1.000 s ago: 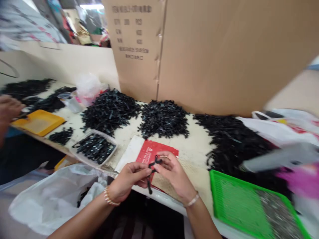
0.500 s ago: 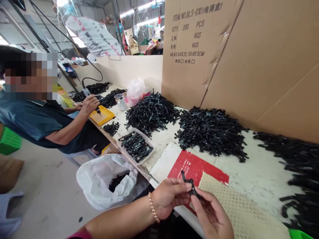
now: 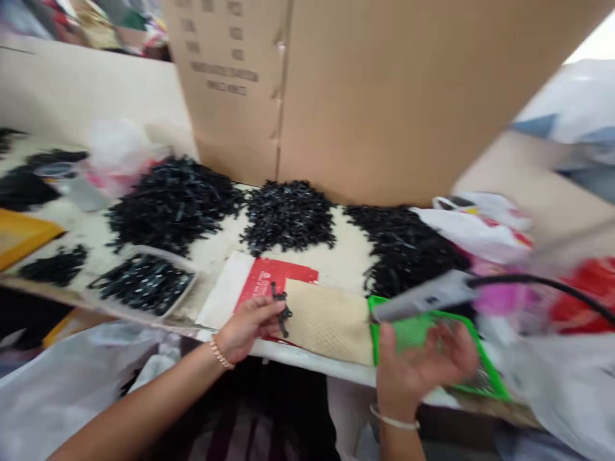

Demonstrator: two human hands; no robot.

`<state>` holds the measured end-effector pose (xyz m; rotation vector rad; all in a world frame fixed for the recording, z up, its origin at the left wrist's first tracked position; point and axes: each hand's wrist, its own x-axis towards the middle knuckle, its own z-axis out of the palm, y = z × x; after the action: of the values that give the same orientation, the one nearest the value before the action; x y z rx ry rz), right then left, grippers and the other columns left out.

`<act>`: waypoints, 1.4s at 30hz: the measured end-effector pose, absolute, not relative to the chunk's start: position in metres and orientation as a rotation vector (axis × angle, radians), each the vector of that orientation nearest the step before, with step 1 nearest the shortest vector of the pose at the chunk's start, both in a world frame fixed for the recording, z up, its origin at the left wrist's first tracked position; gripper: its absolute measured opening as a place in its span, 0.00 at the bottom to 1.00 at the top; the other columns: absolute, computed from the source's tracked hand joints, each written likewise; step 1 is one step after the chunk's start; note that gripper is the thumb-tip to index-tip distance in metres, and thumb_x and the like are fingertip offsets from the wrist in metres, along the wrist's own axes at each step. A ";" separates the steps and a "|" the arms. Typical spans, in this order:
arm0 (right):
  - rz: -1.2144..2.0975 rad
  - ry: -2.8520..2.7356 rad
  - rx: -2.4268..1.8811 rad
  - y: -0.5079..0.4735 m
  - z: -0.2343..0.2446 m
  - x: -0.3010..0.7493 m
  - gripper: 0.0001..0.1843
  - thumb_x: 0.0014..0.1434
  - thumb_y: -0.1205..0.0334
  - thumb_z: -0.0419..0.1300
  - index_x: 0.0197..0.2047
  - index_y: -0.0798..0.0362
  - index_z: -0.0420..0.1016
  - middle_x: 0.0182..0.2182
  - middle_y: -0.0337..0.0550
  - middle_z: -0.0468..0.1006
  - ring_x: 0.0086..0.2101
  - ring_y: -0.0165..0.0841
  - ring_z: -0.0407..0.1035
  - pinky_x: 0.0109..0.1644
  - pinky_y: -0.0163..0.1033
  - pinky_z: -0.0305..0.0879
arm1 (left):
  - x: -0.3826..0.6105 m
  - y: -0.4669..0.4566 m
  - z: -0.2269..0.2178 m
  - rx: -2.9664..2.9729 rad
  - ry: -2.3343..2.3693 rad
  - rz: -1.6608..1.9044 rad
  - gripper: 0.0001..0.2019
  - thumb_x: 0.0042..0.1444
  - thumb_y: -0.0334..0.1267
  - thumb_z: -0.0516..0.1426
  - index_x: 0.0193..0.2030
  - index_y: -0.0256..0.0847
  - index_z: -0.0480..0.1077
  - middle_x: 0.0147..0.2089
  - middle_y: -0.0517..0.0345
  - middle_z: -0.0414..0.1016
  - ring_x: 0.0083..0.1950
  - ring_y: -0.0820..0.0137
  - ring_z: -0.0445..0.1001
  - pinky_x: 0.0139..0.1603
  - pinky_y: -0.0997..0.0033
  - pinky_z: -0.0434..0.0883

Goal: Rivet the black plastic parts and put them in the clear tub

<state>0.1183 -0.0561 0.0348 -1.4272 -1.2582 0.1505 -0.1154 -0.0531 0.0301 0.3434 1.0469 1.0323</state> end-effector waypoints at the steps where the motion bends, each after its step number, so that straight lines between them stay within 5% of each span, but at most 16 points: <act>1: 0.119 -1.200 -1.384 -0.050 0.041 0.126 0.47 0.53 0.50 0.64 0.66 0.47 0.39 0.64 0.56 0.43 0.62 0.49 0.48 0.63 0.58 0.50 | -0.112 -0.047 0.031 0.381 1.053 0.997 0.16 0.37 0.39 0.71 0.28 0.34 0.72 0.29 0.56 0.78 0.28 0.75 0.75 0.30 0.77 0.73; 7: 0.708 -1.264 -1.167 -0.007 0.065 0.141 0.29 0.56 0.54 0.63 0.57 0.47 0.57 0.41 0.42 0.74 0.39 0.32 0.69 0.47 0.41 0.67 | -0.061 -0.011 0.042 0.592 1.046 0.799 0.12 0.41 0.33 0.70 0.28 0.33 0.71 0.29 0.56 0.78 0.29 0.73 0.76 0.30 0.76 0.75; 12: 0.719 -1.117 -1.079 0.003 0.069 0.162 0.24 0.53 0.55 0.65 0.51 0.49 0.66 0.27 0.33 0.71 0.26 0.29 0.66 0.34 0.36 0.67 | -0.022 0.007 0.026 0.660 1.071 0.625 0.11 0.43 0.30 0.68 0.25 0.32 0.70 0.26 0.53 0.77 0.27 0.72 0.76 0.26 0.76 0.74; 16: 0.734 -0.931 -1.066 0.003 0.051 0.179 0.16 0.52 0.53 0.65 0.41 0.52 0.71 0.15 0.28 0.62 0.17 0.25 0.56 0.22 0.31 0.58 | -0.017 0.010 0.010 0.668 1.107 0.583 0.10 0.42 0.28 0.68 0.26 0.32 0.70 0.27 0.51 0.77 0.26 0.71 0.76 0.26 0.76 0.74; 42: 0.774 -0.889 -1.024 -0.002 0.013 0.185 0.13 0.55 0.53 0.64 0.37 0.51 0.69 0.15 0.28 0.61 0.16 0.25 0.56 0.21 0.31 0.57 | -0.017 0.007 0.006 0.723 1.156 0.581 0.10 0.42 0.29 0.68 0.28 0.32 0.70 0.27 0.54 0.77 0.27 0.72 0.76 0.27 0.76 0.75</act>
<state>0.1845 -0.0022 0.0126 -1.0242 -0.8891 0.7738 -0.0168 0.0073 0.0060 0.7231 1.1561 0.5806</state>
